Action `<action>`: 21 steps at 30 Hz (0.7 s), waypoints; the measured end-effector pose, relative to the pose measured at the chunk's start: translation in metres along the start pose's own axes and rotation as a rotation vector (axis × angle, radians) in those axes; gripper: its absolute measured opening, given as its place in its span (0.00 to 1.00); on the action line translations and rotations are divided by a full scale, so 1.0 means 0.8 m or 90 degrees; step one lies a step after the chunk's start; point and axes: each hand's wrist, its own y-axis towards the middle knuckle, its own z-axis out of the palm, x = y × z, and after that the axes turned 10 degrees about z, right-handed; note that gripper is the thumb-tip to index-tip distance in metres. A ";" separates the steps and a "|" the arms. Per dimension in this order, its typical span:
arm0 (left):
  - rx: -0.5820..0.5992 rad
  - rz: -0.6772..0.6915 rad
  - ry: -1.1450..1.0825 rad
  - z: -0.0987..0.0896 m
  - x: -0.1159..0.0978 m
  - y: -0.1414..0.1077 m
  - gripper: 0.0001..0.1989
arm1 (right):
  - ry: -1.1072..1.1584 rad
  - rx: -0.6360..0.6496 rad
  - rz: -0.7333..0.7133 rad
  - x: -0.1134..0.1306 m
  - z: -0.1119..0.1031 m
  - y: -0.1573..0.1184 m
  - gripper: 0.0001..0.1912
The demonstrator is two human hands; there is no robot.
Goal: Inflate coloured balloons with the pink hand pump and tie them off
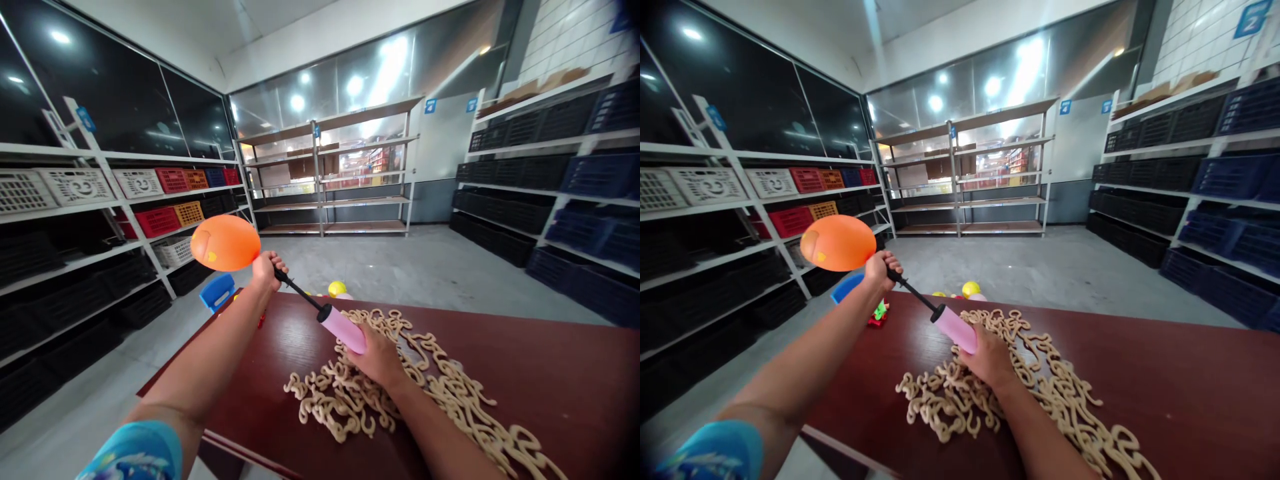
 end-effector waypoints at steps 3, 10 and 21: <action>-0.005 -0.025 0.002 0.004 0.039 -0.022 0.06 | -0.013 0.003 0.011 0.000 0.002 -0.001 0.21; -0.014 -0.087 -0.017 0.011 0.105 -0.059 0.06 | -0.009 0.005 0.017 0.003 -0.001 0.000 0.21; 0.014 0.007 -0.007 -0.011 -0.014 0.001 0.07 | 0.037 0.012 -0.015 0.009 -0.009 0.001 0.22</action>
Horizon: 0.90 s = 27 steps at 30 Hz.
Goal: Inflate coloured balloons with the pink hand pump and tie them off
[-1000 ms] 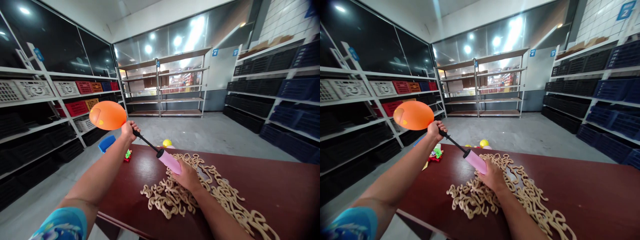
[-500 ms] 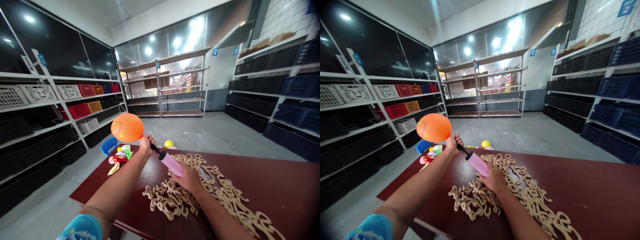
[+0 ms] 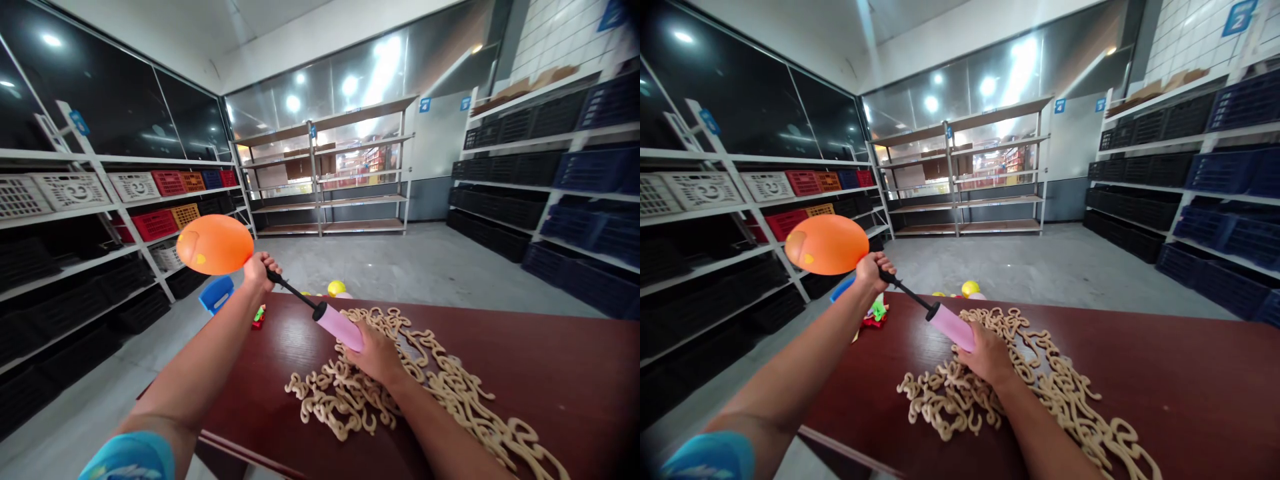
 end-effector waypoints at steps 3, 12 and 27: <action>0.002 0.027 0.005 -0.004 -0.023 0.013 0.07 | -0.014 0.004 0.007 0.000 0.005 -0.001 0.21; -0.022 -0.032 -0.005 0.009 0.060 -0.024 0.07 | -0.040 0.026 0.041 -0.005 0.011 -0.004 0.21; -0.014 -0.021 0.016 0.012 0.034 -0.011 0.08 | -0.018 0.010 0.012 0.000 0.000 0.000 0.23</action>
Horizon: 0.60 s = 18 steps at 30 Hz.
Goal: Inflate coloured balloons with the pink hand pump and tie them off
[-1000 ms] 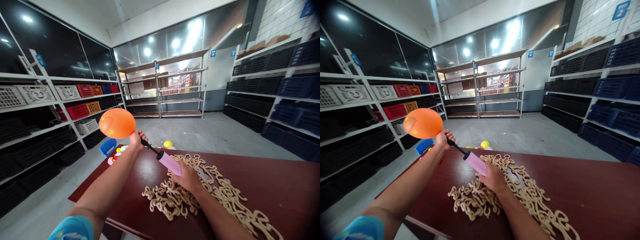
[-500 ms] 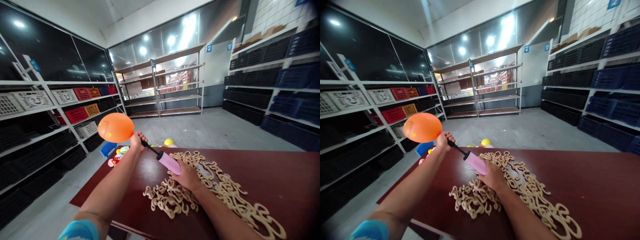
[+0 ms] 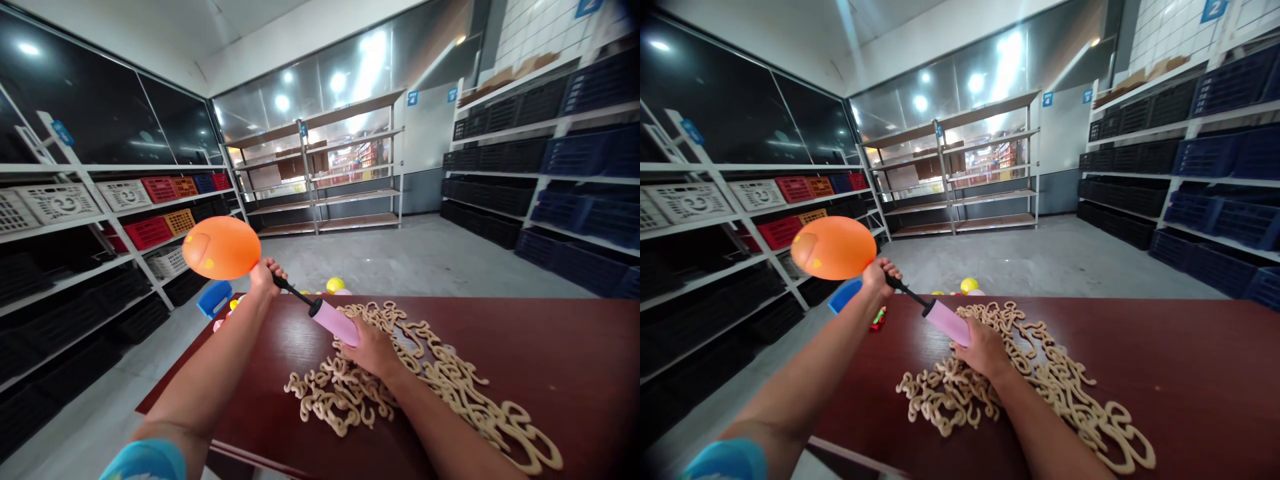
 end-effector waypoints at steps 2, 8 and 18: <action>-0.002 0.018 0.004 -0.003 -0.030 0.014 0.08 | 0.001 -0.006 -0.004 0.000 0.001 0.000 0.23; 0.003 0.044 0.016 -0.004 -0.065 0.029 0.08 | 0.002 0.007 0.001 -0.001 0.007 -0.002 0.22; -0.020 -0.044 0.008 0.003 0.064 -0.033 0.07 | -0.035 0.038 0.032 -0.004 0.007 -0.003 0.22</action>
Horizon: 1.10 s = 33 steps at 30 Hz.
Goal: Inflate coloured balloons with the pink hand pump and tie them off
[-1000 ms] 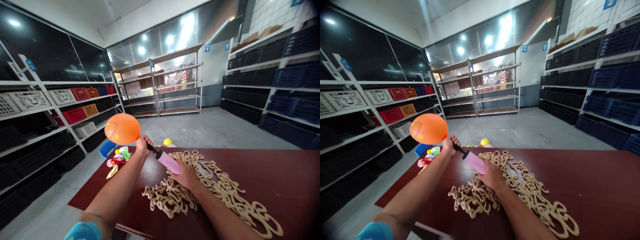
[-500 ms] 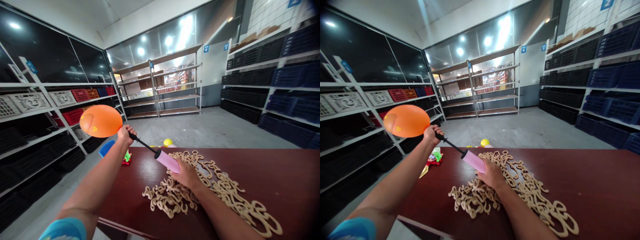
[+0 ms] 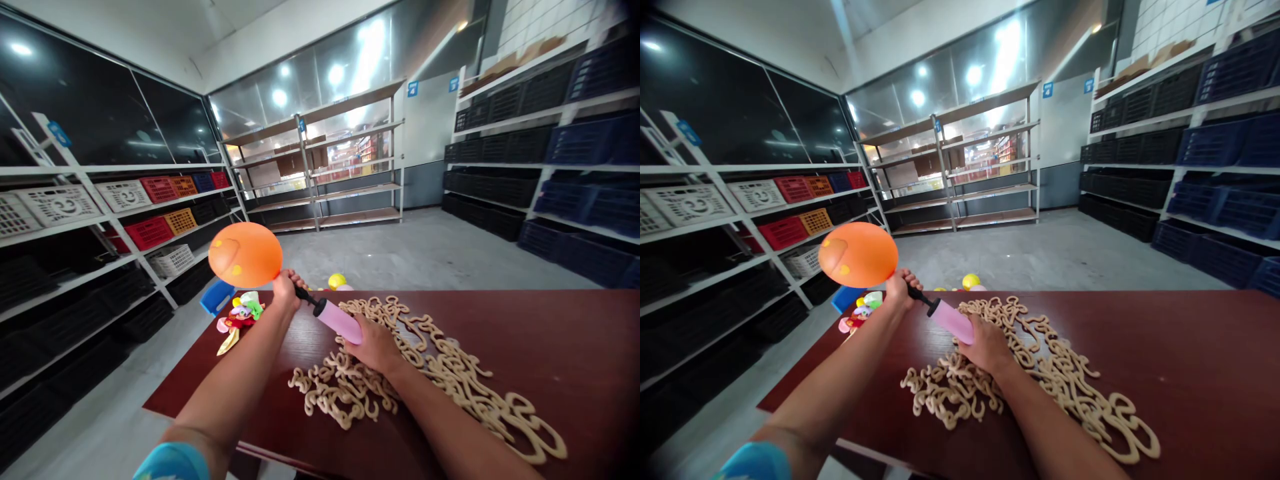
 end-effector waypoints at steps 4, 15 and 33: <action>0.004 -0.024 -0.007 0.001 0.019 -0.011 0.06 | 0.021 0.003 -0.003 0.004 -0.006 -0.001 0.25; -0.021 0.054 -0.014 -0.033 -0.095 0.050 0.08 | 0.024 0.020 0.002 0.010 -0.011 0.003 0.23; -0.016 0.012 0.026 -0.003 0.022 0.004 0.05 | 0.010 0.008 0.023 0.000 -0.003 0.004 0.23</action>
